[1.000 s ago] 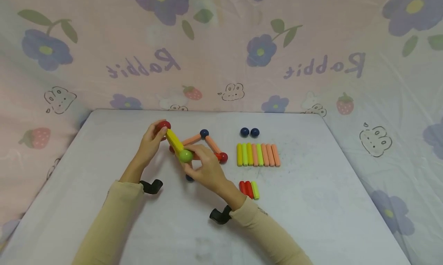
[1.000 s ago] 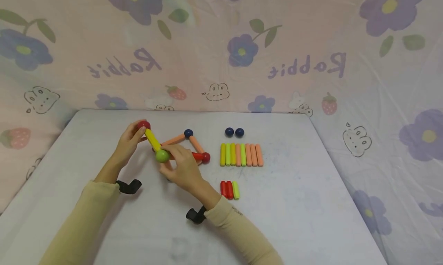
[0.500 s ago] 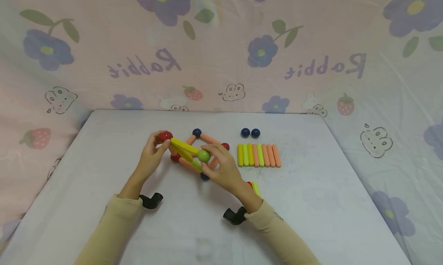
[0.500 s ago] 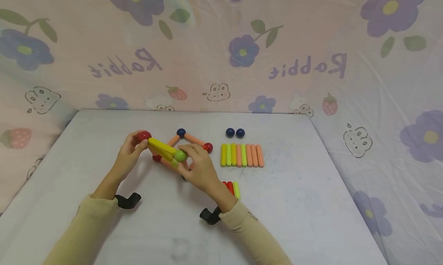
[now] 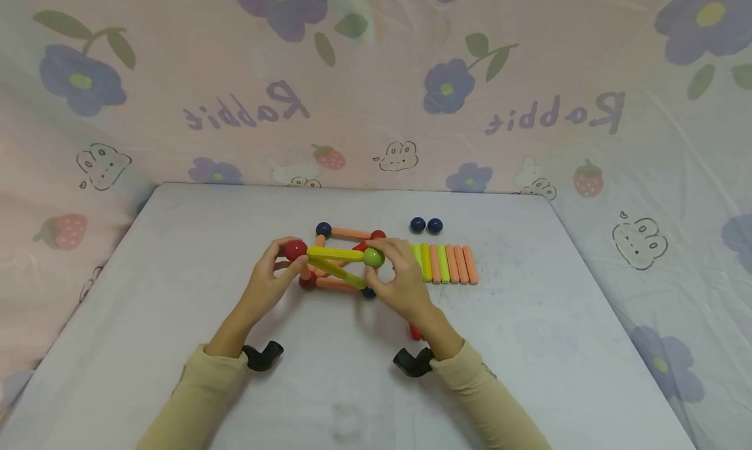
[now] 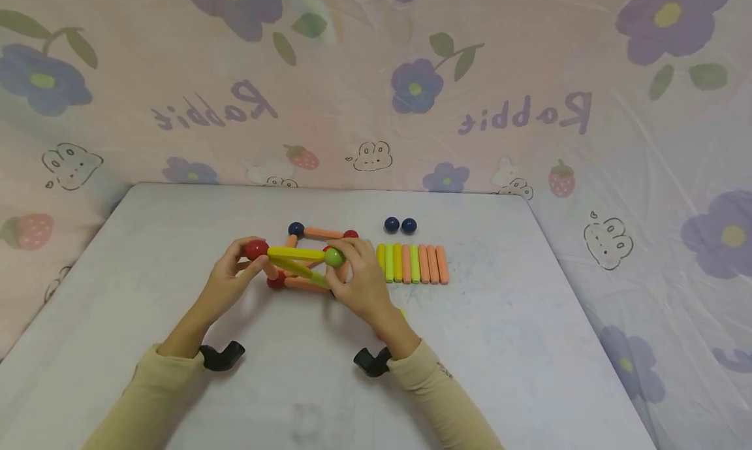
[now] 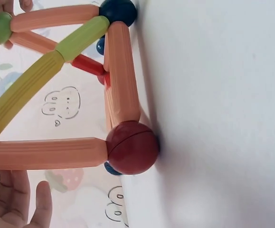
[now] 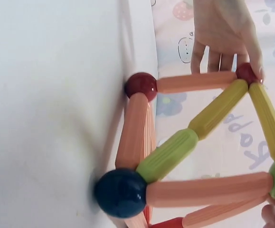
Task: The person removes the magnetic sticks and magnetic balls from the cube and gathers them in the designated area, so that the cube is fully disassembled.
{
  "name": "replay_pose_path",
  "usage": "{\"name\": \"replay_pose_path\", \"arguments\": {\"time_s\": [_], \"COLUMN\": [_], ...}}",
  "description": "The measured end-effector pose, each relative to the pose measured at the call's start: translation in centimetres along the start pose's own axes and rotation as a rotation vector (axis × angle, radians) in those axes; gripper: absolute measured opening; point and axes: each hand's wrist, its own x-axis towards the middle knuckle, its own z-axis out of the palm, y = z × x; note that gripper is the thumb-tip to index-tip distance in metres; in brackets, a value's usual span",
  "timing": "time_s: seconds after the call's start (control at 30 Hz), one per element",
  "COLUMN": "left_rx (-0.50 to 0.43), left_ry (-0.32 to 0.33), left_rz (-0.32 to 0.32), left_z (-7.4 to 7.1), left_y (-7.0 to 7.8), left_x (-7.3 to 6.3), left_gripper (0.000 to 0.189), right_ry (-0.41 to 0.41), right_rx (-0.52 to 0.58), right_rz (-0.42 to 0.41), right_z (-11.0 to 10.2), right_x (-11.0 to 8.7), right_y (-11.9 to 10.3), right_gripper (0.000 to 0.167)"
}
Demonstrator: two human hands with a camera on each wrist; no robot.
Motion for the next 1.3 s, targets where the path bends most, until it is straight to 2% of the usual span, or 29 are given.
{"name": "replay_pose_path", "arguments": {"time_s": [0.23,0.53,0.8,1.03,1.3], "left_rx": [0.040,0.068,0.084,0.065,0.042], "left_ry": [-0.031,0.041,0.067,0.085,0.082], "left_rz": [0.074,0.137,0.182,0.170,0.169], "left_z": [1.0,1.6,1.9,2.0,1.4], "left_y": [1.1,1.7,1.8,2.0,2.1], "left_x": [-1.0,-2.2,-3.0,-3.2,-3.1], "left_gripper": [0.046,0.047,0.044,0.046,0.042], "right_ry": [0.021,-0.011,-0.035,-0.051,-0.023], "right_rx": [0.042,0.084,0.113,0.138,0.115], "right_rz": [0.027,0.029,0.032,0.012,-0.032], "right_z": [-0.7,-1.1,-1.4,-1.6,-1.0], "right_x": [-0.1,0.0,-0.6,-0.5,-0.3], "right_y": [0.5,0.6,0.5,0.4,0.9], "right_gripper": [0.033,0.032,0.025,0.021,0.022]}}
